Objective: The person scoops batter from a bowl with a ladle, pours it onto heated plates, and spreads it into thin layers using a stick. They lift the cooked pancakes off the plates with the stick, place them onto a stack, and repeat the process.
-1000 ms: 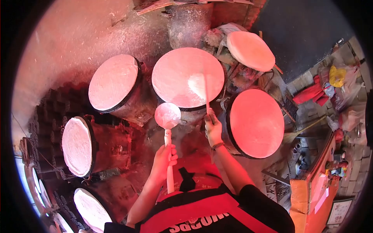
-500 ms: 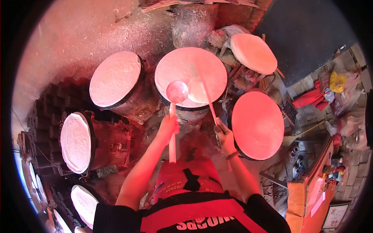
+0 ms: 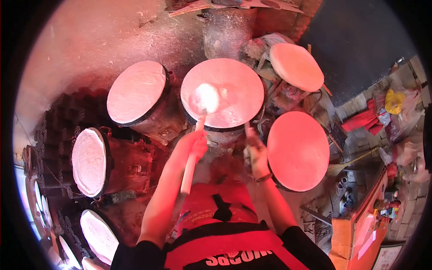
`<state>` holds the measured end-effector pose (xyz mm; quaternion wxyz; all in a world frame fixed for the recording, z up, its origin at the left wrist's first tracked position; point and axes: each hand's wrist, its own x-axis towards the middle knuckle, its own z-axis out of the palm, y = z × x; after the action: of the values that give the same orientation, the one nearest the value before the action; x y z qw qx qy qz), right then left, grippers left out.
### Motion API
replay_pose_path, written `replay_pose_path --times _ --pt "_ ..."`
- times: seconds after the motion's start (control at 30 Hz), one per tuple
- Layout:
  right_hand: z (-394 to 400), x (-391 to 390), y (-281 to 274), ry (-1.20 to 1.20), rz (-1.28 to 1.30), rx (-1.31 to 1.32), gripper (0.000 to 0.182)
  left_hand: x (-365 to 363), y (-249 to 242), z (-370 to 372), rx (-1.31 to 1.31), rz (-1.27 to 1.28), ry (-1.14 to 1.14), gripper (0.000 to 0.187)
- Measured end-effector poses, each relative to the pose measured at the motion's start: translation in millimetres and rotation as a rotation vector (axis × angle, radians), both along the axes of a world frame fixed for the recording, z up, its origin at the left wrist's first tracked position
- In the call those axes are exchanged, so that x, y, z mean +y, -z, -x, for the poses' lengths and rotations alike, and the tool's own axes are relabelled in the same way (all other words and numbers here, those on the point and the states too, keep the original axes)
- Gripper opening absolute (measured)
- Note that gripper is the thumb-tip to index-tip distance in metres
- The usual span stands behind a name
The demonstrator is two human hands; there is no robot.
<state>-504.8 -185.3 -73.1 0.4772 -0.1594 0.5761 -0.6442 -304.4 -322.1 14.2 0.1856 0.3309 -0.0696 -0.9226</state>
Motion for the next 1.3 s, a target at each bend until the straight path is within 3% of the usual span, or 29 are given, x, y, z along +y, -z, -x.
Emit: replay_pose_path --times 0.07,0.13,0.17,0.2,0.27,0.4,0.47,0.53,0.6,0.67,0.7,0.73,0.8,0.87,0.9,0.93,1.0,1.07,1.13,1.17,1.27,1.3 --pt "17.1 1.0 -4.9 0.095 -0.135 -0.021 0.038 13.0 1.7 -25.6 0.099 -0.054 0.059 0.01" --pt "3.1 8.8 52.8 0.057 -0.014 0.844 0.046 15.6 15.3 -38.2 0.124 -0.167 0.042 0.012" --pt "-11.4 20.6 38.5 -0.123 -0.033 0.548 0.051 14.7 19.5 -45.6 0.156 -0.27 0.05 0.013" --pt "-21.0 32.0 44.6 -0.247 -0.038 0.692 0.048 19.4 18.6 -53.0 0.157 -0.267 -0.011 0.013" --pt "-41.9 40.0 27.8 -0.461 -0.054 0.689 0.046 44.3 19.2 -71.0 0.04 -0.267 -0.131 0.009" --pt "-70.5 5.9 43.5 -0.484 0.097 0.691 0.049 90.8 13.5 -130.2 -0.163 -0.068 -0.363 0.009" --pt "-103.4 -26.9 24.4 -0.613 -0.064 0.634 0.057 113.6 13.5 -168.6 -0.208 -0.026 -0.495 0.01" --pt "-139.9 -61.6 29.3 -0.691 0.242 0.957 0.065 134.9 15.9 -204.9 -0.251 -0.021 -0.657 0.011" --pt "-186.6 -90.8 55.1 -0.72 0.32 0.96 0.053 159.2 18.6 -239.7 -0.24 -0.021 -0.789 0.01" --pt "-234.5 -111.4 58.9 -1.087 0.153 0.898 0.036 179.8 21.3 -273.4 -0.277 -0.069 -0.952 0.01" --pt "-275.0 -112.1 25.7 -1.118 0.303 0.9 0.023 191.3 24.9 -292.2 -0.26 -0.085 -1.018 0.01" --pt "-304.3 -123.0 30.7 -1.188 0.44 1.043 0.021 204.9 32.0 -312.3 -0.193 -0.085 -1.085 0.01" --pt "-365.4 -136.2 26.3 -1.29 0.583 1.163 0.019 232.1 33.4 -332.2 -0.439 -0.033 -1.211 0.009" --pt "-427.9 -153.0 29.0 -1.317 0.816 1.327 0.02 261.3 40.6 -332.8 -1.618 0.276 -0.889 0.011" --pt "-458.7 -158.3 25.8 -1.311 0.906 1.341 0.026 266.2 16.0 -337.4 -1.786 0.333 -0.805 0.016" --pt "-486.6 -161.4 22.6 -1.298 0.996 1.353 0.034 276.6 15.3 -343.9 -1.772 0.42 -0.87 0.014" --pt "-529.8 -167.0 9.9 -1.356 1.002 1.573 0.048 281.8 -21.1 -355.4 -0.857 0.011 -1.217 0.011" --pt "-556.5 -184.1 18.3 -1.464 0.943 1.726 0.055 289.2 -25.4 -373.8 -0.444 -0.065 -1.341 0.007" --pt "-572.9 -211.5 28.1 -1.559 1.119 1.7 0.056 290.6 -19.0 -371.3 -0.319 -0.068 -1.509 0.011" --pt "-575.4 -219.7 27.7 -1.543 1.229 1.654 0.042 292.1 -17.0 -370.3 -0.312 -0.065 -1.527 0.011" --pt "-592.1 -255.3 17.3 -1.649 1.296 1.551 0.031 298.8 -15.6 -372.4 -0.306 -0.101 -1.647 0.009" --pt "-599.6 -263.1 4.4 -1.581 1.314 1.507 0.02 297.7 -19.2 -375.5 -0.28 -0.124 -1.695 0.009"
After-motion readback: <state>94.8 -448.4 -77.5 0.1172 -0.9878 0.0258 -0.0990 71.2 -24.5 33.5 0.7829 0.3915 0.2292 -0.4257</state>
